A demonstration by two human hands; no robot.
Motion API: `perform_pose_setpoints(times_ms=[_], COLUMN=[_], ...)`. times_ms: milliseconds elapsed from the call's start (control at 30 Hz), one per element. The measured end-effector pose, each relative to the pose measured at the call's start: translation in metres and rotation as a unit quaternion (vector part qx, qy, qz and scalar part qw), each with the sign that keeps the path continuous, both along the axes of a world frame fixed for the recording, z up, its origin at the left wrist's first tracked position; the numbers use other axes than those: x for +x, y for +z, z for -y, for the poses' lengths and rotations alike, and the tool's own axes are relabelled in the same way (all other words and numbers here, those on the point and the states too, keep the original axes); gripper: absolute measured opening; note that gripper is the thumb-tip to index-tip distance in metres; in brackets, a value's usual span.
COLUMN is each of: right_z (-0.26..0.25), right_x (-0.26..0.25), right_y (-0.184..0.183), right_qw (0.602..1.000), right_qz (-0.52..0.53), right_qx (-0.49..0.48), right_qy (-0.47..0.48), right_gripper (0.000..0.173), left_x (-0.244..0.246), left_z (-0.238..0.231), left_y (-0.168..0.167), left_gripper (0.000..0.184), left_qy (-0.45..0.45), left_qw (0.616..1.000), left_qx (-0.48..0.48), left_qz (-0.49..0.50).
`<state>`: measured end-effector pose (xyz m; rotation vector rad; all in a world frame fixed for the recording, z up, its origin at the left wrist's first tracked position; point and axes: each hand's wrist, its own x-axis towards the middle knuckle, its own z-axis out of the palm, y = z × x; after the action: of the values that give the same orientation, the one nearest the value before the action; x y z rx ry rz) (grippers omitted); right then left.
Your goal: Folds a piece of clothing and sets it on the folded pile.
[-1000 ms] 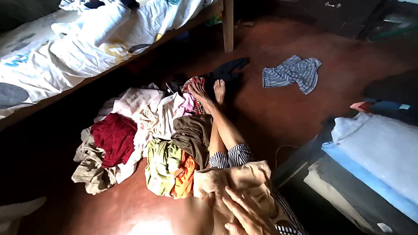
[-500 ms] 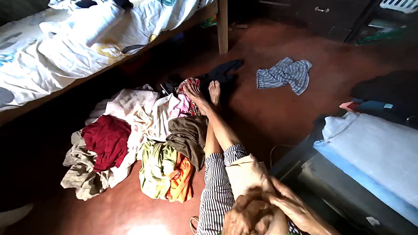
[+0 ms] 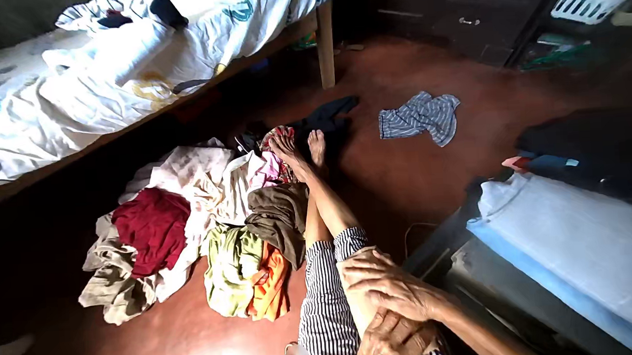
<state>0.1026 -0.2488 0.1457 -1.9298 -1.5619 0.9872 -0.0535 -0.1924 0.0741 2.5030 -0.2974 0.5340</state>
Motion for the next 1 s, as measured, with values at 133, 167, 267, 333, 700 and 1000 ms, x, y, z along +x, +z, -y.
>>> perform_pose_setpoints(times_ms=[133, 167, 267, 333, 700, 1000], right_z=[-0.031, -0.038, -0.046, -0.041, 0.030, 0.030], right_x=[0.028, 0.037, 0.053, 0.061, -0.045, -0.038], right_y=[-0.060, -0.076, -0.090, -0.077, -0.075, -0.080], right_qw=[0.994, 0.992, 0.990, 0.985, 0.884, 0.864], right_qz=[-0.017, -0.022, -0.026, 0.030, -0.103, -0.154], right_qx=[0.083, 0.088, 0.038, -0.027, 0.270, 0.088], right_qy=[-0.072, -0.085, -0.134, -0.167, -0.366, -0.471], right_gripper=[0.038, 0.043, 0.050, 0.051, 0.065, 0.073], left_x=[0.002, 0.004, 0.007, 0.009, 0.057, 0.111], left_z=[0.006, 0.007, 0.007, 0.008, -0.010, -0.078], left_y=[0.000, -0.002, -0.003, 0.001, 0.149, -0.011], left_gripper=[0.038, 0.041, 0.042, 0.039, 0.041, 0.039], left_qy=[-0.020, -0.027, -0.041, -0.048, 0.110, 0.068], left_qw=[0.996, 0.994, 0.990, 0.991, 0.898, 0.991], left_qx=[0.075, 0.088, 0.120, 0.112, -0.029, -0.003], left_qz=[-0.049, -0.058, -0.056, -0.059, -0.426, -0.117])
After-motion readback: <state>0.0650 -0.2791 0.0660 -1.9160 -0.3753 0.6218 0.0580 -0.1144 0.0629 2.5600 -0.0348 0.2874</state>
